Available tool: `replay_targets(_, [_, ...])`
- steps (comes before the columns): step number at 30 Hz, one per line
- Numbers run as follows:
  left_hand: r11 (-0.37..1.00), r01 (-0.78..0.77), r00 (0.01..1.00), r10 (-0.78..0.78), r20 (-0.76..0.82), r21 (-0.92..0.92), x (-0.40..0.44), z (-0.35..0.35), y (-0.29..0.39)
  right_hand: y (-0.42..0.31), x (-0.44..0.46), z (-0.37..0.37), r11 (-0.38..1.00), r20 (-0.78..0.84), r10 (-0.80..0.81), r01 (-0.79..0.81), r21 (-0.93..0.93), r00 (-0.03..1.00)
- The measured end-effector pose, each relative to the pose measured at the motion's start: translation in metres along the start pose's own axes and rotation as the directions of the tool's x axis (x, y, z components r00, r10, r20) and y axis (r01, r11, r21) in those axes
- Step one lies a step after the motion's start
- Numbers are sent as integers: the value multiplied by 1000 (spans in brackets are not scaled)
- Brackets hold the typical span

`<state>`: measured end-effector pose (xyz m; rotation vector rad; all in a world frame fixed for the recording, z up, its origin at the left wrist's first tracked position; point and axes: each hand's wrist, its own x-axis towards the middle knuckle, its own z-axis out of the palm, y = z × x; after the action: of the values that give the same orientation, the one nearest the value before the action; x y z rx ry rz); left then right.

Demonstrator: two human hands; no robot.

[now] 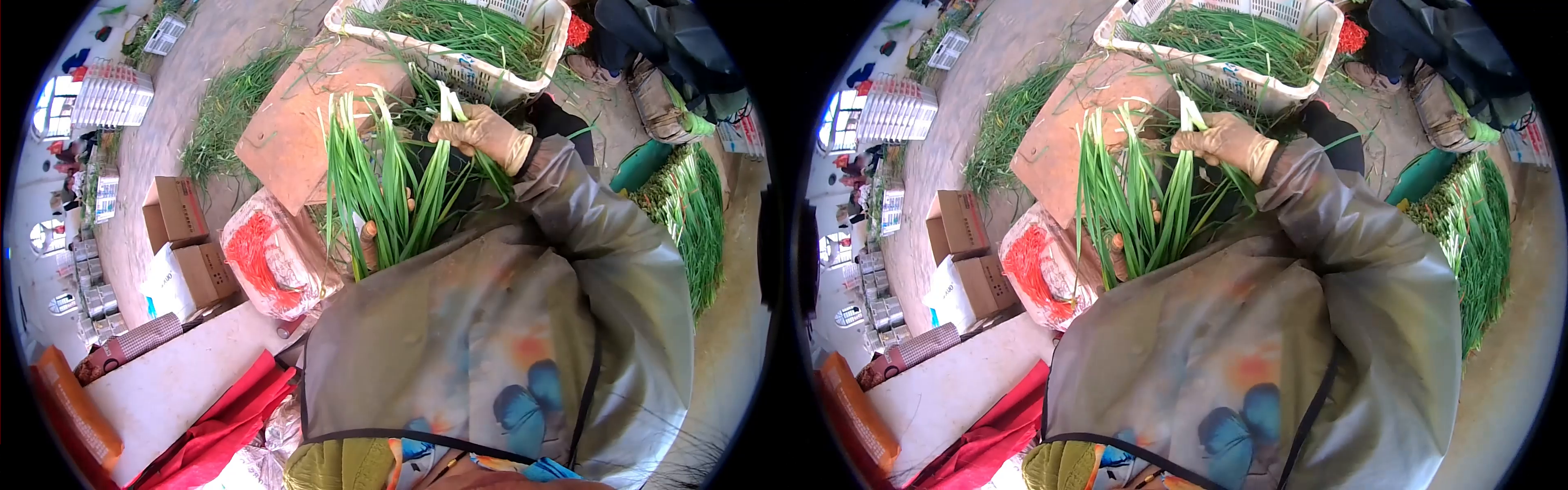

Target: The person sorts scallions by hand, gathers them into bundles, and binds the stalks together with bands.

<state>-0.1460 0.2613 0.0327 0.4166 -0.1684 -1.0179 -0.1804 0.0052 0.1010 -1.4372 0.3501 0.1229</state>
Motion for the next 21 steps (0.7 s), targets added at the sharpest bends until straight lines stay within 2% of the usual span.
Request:
replay_targets(1, [999,-42,996,40,-76,-21,-7,-3,-5,3,5,4,996,-47,-83,81,-43,995])
replay_targets(2, [999,-45,996,44,-81,-14,-10,-4,-4,8,12,3,948,-69,-178,152,-278,982])
replay_targets(4, [993,-90,992,96,-86,72,-10,-6,-1,15,20,7,996,21,-91,91,-23,996])
replay_targets(5, [994,-91,993,95,-76,55,-6,6,2,4,15,20,990,14,-58,56,130,998])
replay_targets(6, [995,-82,994,86,-72,50,-5,11,3,-1,15,29,985,14,-71,68,158,997])
replay_targets(9, [996,-69,994,73,-78,47,-6,13,4,-11,27,29,993,103,3,9,-118,995])
replay_targets(10, [997,-66,994,70,-80,50,-6,11,4,-11,26,28,993,99,-1,12,-115,995])
replay_targets(12, [996,-69,994,73,-83,56,-8,9,5,-10,23,26,870,-12,-252,221,-440,968])
replay_targets(13, [996,-67,994,72,-85,58,-9,8,5,-6,22,25,856,-21,-310,269,-442,951])
replay_targets(16, [996,-72,994,77,-81,54,-10,5,5,-9,10,21,991,36,-80,83,-104,996])
replay_targets(17, [996,-72,994,76,-83,52,-11,4,5,-10,6,19,998,80,-67,67,2,995])
replay_targets(18, [996,-75,993,79,-84,49,-11,4,5,-9,5,15,995,88,-80,85,-47,993])
replay_targets(21, [996,-73,994,77,-82,48,-12,6,7,-7,-10,21,974,-3,-145,143,177,989])
